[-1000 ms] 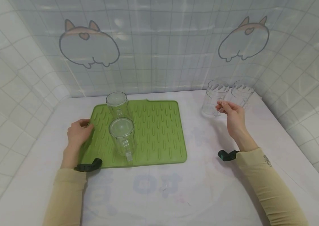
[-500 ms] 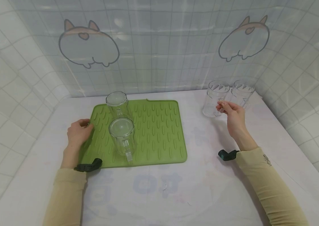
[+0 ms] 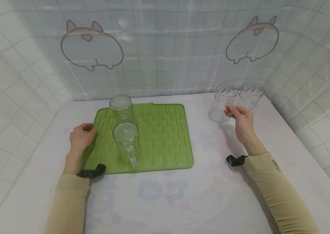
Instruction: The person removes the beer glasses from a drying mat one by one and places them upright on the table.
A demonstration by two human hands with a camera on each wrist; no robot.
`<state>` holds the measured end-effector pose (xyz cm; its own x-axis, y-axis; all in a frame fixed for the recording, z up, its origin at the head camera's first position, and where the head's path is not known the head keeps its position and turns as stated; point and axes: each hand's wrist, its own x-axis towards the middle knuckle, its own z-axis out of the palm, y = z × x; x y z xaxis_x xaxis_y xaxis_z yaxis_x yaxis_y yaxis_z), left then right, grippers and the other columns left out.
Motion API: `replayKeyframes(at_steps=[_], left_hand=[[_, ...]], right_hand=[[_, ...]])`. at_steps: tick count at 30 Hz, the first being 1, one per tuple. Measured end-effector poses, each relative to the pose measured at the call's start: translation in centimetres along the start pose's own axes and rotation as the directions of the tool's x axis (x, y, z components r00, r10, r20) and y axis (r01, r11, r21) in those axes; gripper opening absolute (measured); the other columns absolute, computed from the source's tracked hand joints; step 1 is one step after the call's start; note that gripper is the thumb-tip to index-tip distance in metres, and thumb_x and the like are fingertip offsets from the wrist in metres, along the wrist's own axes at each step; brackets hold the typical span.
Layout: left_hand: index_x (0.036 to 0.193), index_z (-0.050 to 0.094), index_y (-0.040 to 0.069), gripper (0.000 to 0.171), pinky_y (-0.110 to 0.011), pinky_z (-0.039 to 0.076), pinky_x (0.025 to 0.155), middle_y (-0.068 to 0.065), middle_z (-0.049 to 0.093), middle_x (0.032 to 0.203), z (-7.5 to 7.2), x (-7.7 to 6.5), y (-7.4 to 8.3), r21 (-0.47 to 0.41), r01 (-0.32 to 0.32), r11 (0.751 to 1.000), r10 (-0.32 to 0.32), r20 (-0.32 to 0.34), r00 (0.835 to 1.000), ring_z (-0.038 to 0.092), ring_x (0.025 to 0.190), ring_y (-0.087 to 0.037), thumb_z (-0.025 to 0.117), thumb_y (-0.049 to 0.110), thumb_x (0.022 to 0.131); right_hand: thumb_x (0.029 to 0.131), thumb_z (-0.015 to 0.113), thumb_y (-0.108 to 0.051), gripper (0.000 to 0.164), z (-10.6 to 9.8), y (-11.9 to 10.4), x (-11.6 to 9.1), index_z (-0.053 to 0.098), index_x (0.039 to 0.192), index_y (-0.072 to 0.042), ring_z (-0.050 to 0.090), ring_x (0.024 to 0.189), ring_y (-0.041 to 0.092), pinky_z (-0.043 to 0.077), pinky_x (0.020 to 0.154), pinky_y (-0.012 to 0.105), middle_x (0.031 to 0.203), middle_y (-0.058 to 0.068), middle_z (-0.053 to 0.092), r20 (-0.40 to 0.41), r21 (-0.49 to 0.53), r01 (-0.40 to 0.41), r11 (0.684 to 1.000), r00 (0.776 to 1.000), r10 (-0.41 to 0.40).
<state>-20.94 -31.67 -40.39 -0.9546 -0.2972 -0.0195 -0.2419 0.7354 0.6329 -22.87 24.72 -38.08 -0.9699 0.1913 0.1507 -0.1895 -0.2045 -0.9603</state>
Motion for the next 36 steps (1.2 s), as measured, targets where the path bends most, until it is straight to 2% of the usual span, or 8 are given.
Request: replayKeyframes(at_steps=[9,17,36], left_hand=[[0.142,0.05,-0.004,0.053,-0.058,0.041,0.103,-0.03,0.054,0.138,0.1,0.0,-0.1,-0.001,-0.002,1.0,0.002,0.001,1.0,0.053,0.125,-0.047,0.046,0.028,0.099],[0.141,0.051,-0.004,0.054,-0.059,0.041,0.102,-0.03,0.055,0.138,0.2,-0.1,-0.3,0.001,-0.013,1.0,0.013,-0.009,1.0,0.053,0.124,-0.047,0.045,0.028,0.098],[0.141,0.05,-0.004,0.053,-0.059,0.041,0.103,-0.03,0.054,0.138,0.2,0.0,-0.2,0.009,-0.011,1.0,0.011,-0.011,1.0,0.052,0.125,-0.048,0.046,0.028,0.1]], right_hand=[[0.103,0.056,-0.013,0.026,-0.2,0.3,0.1,0.064,0.112,0.01,0.064,0.085,0.014,0.046,0.084,0.023,0.087,-0.003,0.071,-0.007,-0.006,0.007,1.0,1.0,-0.007],[0.102,0.056,-0.012,0.023,-0.4,0.6,0.0,0.066,0.11,0.007,0.066,0.085,0.015,0.046,0.084,0.024,0.088,0.001,0.072,-0.012,0.001,0.007,1.0,1.0,-0.007],[0.103,0.056,-0.015,0.03,-0.7,1.2,0.3,0.062,0.116,0.012,0.062,0.085,0.013,0.045,0.088,0.023,0.085,-0.001,0.071,-0.021,-0.023,0.013,1.0,1.0,-0.013]])
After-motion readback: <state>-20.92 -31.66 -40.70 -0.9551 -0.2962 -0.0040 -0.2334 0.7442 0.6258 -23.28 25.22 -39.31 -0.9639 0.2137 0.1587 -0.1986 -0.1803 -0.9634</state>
